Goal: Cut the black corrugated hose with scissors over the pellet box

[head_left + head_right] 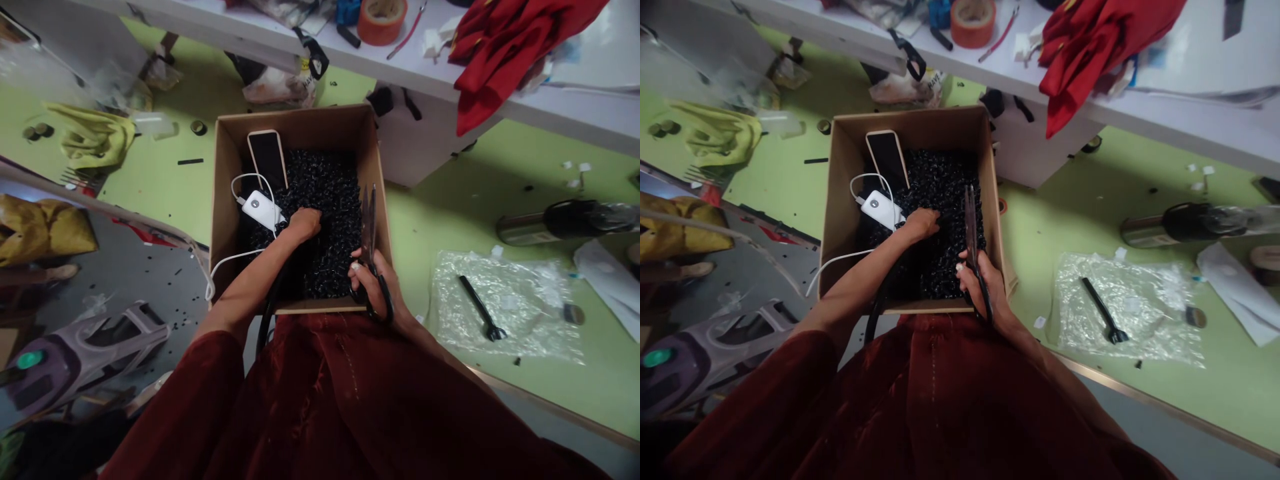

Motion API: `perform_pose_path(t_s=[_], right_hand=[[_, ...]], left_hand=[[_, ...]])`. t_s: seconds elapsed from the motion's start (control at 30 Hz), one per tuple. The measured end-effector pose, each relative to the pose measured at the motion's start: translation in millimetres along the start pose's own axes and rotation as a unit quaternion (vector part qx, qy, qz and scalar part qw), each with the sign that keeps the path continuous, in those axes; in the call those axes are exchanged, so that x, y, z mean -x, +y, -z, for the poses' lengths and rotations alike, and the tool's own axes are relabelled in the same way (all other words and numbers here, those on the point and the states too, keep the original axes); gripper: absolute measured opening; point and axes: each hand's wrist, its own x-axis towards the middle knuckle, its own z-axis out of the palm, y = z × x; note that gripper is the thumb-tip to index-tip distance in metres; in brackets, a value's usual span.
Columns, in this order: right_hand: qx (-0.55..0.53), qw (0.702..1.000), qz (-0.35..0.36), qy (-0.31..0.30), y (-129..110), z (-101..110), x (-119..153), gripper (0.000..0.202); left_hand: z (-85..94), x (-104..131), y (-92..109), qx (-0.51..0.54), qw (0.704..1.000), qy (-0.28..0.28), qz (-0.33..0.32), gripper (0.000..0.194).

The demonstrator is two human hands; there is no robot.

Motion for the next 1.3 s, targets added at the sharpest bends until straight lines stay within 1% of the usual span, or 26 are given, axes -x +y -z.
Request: perform_pose_path(t_s=[0.03, 0.07, 0.1, 0.13, 0.17, 0.2, 0.23, 0.27, 0.3, 0.33, 0.37, 0.4, 0.5, 0.57, 0.73, 0.87, 1.0, 1.13, 1.3], right_hand=[[0.001, 1.000, 0.000, 0.000, 0, 0, 0, 0.026], [0.003, 1.000, 0.000, -0.002, 0, 0, 0, 0.026], [0.005, 1.000, -0.001, -0.002, -1, 0, 0, 0.026], [0.006, 1.000, -0.002, -0.003, -1, 0, 0, 0.026], [0.007, 1.000, -0.003, -0.005, -2, 1, -1, 0.027], [0.005, 1.000, -0.004, -0.009, -2, 1, -1, 0.027], [0.003, 1.000, -0.006, -0.016, -3, 1, -2, 0.027], [-0.001, 1.000, -0.008, -0.025, -5, 2, -3, 0.028], [-0.004, 0.999, -0.010, -0.034, -6, 2, -4, 0.028], [-0.006, 0.999, -0.011, -0.043, -7, 2, -5, 0.029], [-0.005, 0.999, -0.013, -0.050, -8, 3, -6, 0.029], [0.000, 0.998, -0.015, -0.056, -9, 3, -8, 0.030], [0.042, 0.996, -0.027, -0.072, -10, 6, -13, 0.032], [0.079, 0.994, -0.024, -0.072, -8, 8, -17, 0.034], [0.162, 0.985, 0.036, -0.053, 0, 10, -25, 0.037], [0.214, 0.972, 0.067, -0.068, 3, 7, -28, 0.044], [0.240, 0.965, 0.074, -0.077, 3, 2, -30, 0.044], [0.253, 0.963, 0.064, -0.066, 4, 0, -32, 0.045], [0.262, 0.961, 0.057, -0.064, 5, -1, -33, 0.049]], left_hand=[[3.9, 2, 2, 0.019, 1.000, 0.009, -0.008, 0.030], [8.6, 5, 4, 0.065, 0.998, 0.018, -0.013, 0.028], [13.8, 9, 6, 0.139, 0.990, 0.026, -0.016, 0.027], [19.2, 14, 8, 0.245, 0.969, 0.031, -0.016, 0.024], [24.6, 19, 10, 0.366, 0.930, 0.034, -0.013, 0.021], [29.7, 26, 12, 0.478, 0.878, 0.033, -0.011, 0.018], [34.2, 33, 13, 0.565, 0.824, 0.031, -0.009, 0.016], [37.9, 40, 14, 0.624, 0.781, 0.029, -0.007, 0.016], [40.6, 47, 14, 0.665, 0.747, 0.027, -0.004, 0.017], [42.4, 54, 14, 0.692, 0.721, 0.026, 0.000, 0.017], [43.3, 61, 13, 0.711, 0.703, 0.025, 0.003, 0.018], [43.4, 66, 12, 0.723, 0.690, 0.027, 0.006, 0.018], [42.0, 79, 10, 0.738, 0.674, 0.041, 0.012, 0.015], [41.4, 85, 9, 0.744, 0.665, 0.053, 0.022, 0.014], [41.5, 92, 7, 0.770, 0.631, 0.084, 0.037, 0.014], [38.3, 92, 3, 0.797, 0.598, 0.067, 0.048, 0.006], [34.0, 90, 0, 0.819, 0.569, 0.048, 0.056, 0.007], [29.4, 88, 0, 0.828, 0.558, 0.022, 0.052, 0.006], [24.4, 86, 6, 0.823, 0.566, -0.010, 0.051, 0.006]])
